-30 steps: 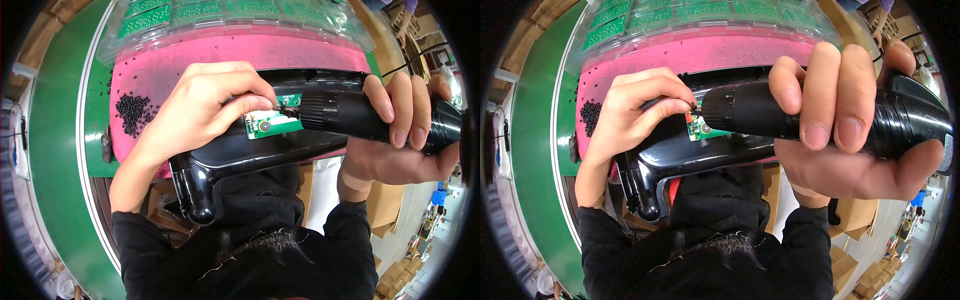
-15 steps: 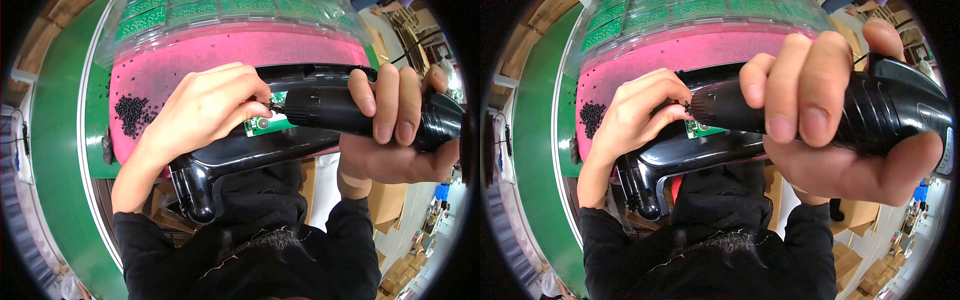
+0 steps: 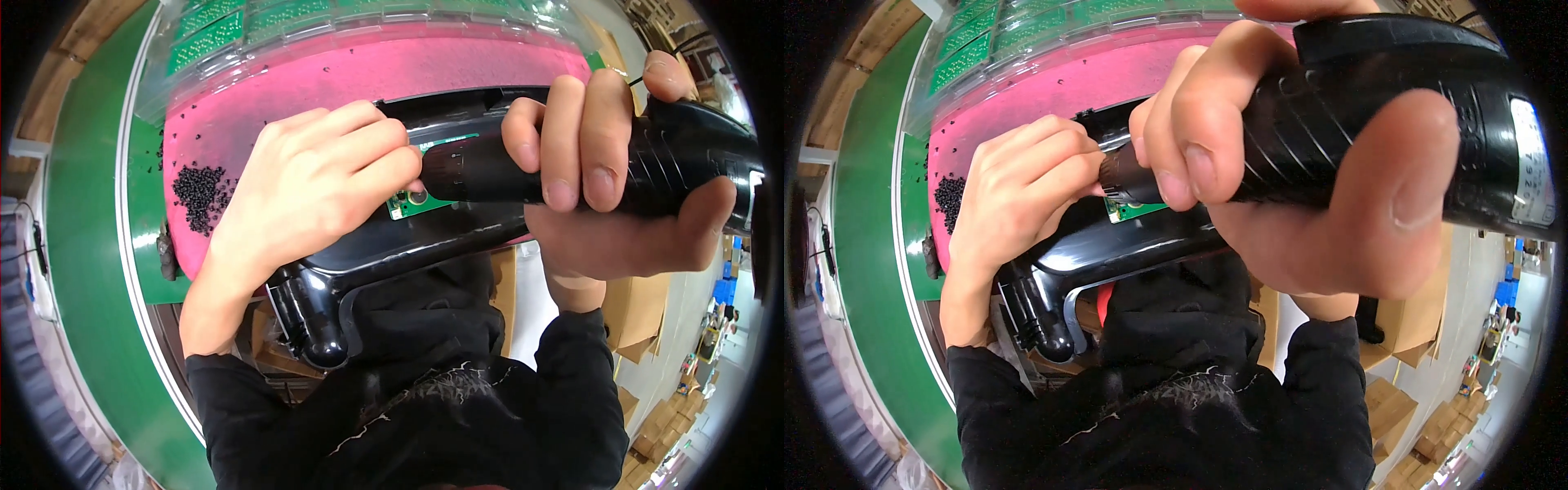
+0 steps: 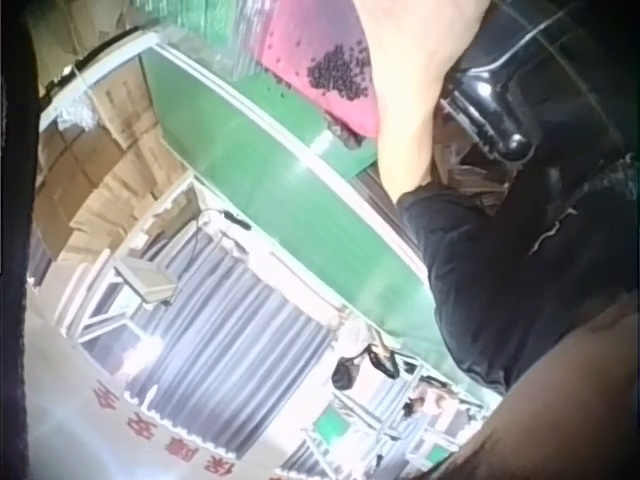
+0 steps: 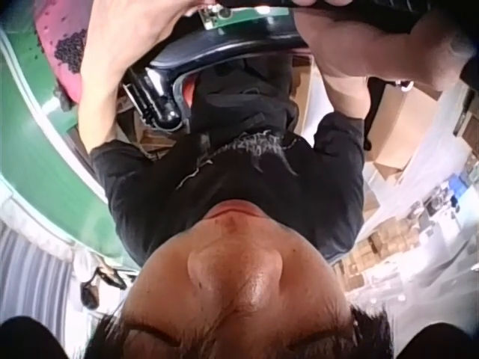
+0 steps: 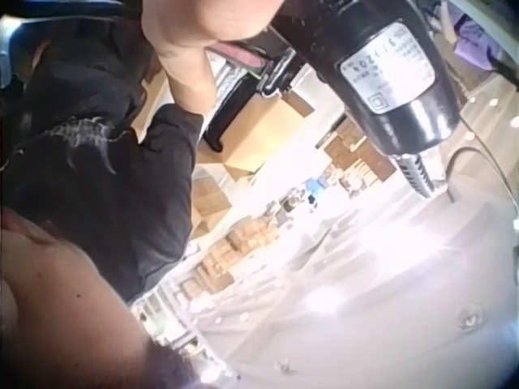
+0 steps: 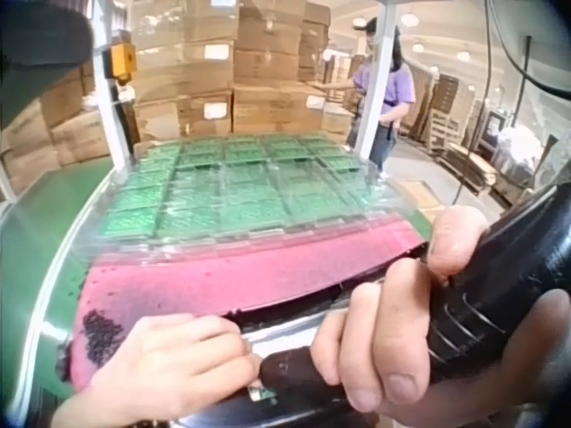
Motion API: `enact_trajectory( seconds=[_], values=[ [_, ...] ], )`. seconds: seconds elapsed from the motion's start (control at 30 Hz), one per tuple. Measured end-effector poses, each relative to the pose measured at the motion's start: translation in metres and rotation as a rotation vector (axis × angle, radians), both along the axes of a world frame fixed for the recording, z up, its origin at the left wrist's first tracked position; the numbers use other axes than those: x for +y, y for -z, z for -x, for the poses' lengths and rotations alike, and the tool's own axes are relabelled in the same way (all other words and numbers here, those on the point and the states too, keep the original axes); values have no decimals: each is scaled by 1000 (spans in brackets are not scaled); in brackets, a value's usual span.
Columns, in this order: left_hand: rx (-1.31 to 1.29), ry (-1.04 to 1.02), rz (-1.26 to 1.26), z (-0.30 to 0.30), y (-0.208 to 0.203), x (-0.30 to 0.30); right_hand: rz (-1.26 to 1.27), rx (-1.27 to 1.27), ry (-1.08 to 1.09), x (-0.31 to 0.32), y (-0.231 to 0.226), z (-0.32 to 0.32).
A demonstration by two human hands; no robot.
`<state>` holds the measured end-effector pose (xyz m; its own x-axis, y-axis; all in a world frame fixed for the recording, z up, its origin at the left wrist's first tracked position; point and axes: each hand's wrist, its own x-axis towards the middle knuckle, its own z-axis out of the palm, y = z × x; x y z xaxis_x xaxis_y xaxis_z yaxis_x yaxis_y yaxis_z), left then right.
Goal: Assembling circuit boards into plastic product housings using an electric screwdriver.
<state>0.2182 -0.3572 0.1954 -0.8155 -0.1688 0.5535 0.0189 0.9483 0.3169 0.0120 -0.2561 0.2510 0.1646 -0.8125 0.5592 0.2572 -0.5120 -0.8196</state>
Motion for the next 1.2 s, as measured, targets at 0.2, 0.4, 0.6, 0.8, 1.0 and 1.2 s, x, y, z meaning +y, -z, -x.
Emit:
enact_trajectory(
  seconds=[0.2, 0.4, 0.6, 0.8, 1.0, 1.2],
  values=[
    [-54, -156, -16, -3, -3, -3, 20, 9, 120, 8, -2, 10],
    [-45, 0, -252, -3, 5, 1, -2, 6, 355, -3, 19, 17],
    [-217, 96, -353, -2, 6, 2, -18, 37, 365, -4, 24, 23],
    [-243, 68, -465, -4, 12, 4, -165, -3, 599, -8, 10, -2],
    [-348, 12, -630, -5, 7, 6, -232, -80, 585, -9, 17, -13],
    [-339, 29, -613, -6, 8, 6, -277, -103, 662, -9, 18, -22]
  ],
)
